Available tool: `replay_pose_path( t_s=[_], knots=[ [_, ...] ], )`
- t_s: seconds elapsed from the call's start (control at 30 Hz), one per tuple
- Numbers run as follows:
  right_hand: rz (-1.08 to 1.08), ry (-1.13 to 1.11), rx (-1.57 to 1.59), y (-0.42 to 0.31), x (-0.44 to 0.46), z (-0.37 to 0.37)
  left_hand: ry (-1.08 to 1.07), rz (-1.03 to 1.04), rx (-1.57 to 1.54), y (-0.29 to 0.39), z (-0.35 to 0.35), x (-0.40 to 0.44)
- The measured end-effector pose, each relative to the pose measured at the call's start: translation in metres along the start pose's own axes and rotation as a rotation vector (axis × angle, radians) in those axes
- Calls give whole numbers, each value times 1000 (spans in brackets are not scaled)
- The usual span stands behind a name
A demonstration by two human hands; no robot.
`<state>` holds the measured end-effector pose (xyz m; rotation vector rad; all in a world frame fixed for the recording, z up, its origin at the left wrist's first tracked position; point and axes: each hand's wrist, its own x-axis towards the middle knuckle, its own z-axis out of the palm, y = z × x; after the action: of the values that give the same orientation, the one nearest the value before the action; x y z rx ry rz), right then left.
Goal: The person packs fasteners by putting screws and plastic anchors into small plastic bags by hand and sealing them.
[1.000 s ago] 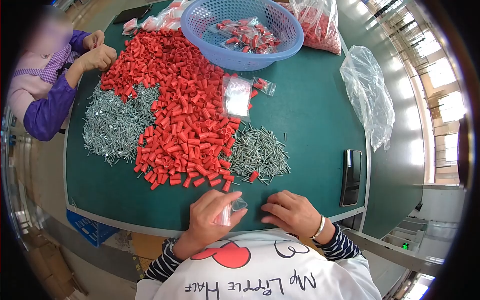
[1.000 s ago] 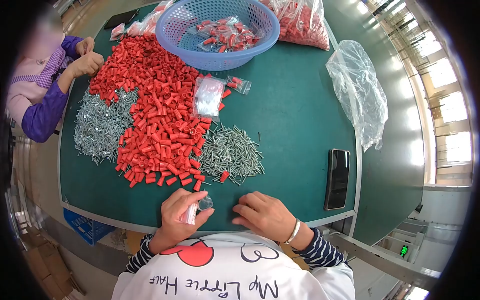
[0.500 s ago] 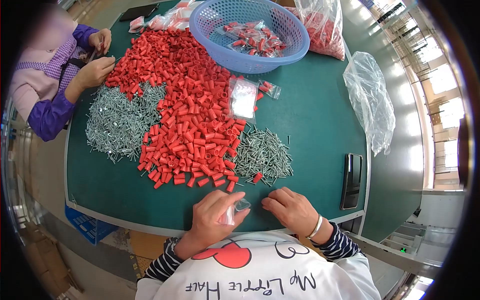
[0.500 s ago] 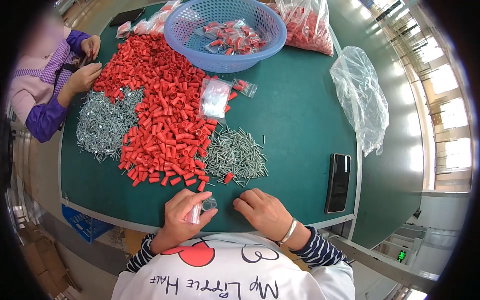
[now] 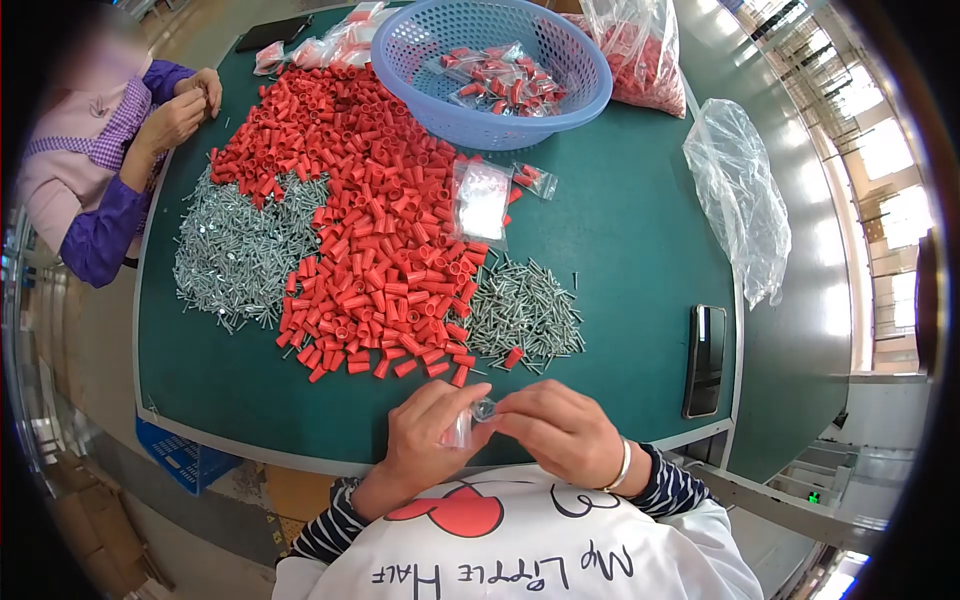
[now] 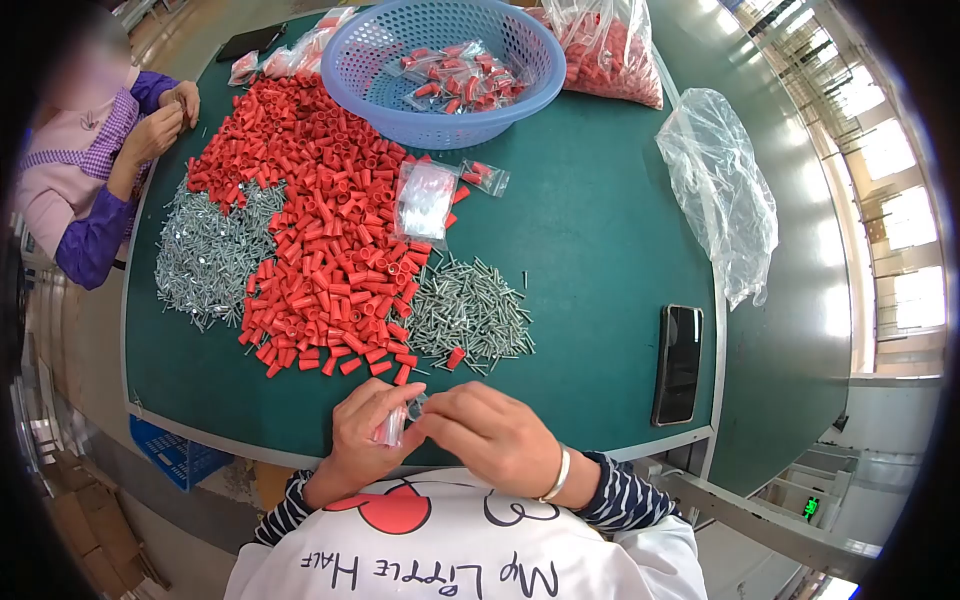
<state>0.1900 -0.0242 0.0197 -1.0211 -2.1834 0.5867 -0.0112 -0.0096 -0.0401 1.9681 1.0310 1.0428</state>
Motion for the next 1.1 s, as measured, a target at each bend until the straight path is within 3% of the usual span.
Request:
replay_pose_path(
  t_s=[0.07,0.17,0.33,0.53,0.73,1.1],
  knots=[
    [-9,-5,7,1,9,-1,12,13,7,-3,0,-2],
    [175,71,-59,20,2,0,22,-24,-21,-1,-3,-4],
    [143,-69,-248,40,6,14,-2,-37,9,-1,-13,-11],
    [254,-63,-121,34,8,15,49,-56,8,-1,-21,-15],
    [143,-89,-20,32,32,29,71,-42,13,-3,-15,-14],
    [97,-202,-253,26,35,40,227,-27,-5,-13,1,-27]
  ],
)
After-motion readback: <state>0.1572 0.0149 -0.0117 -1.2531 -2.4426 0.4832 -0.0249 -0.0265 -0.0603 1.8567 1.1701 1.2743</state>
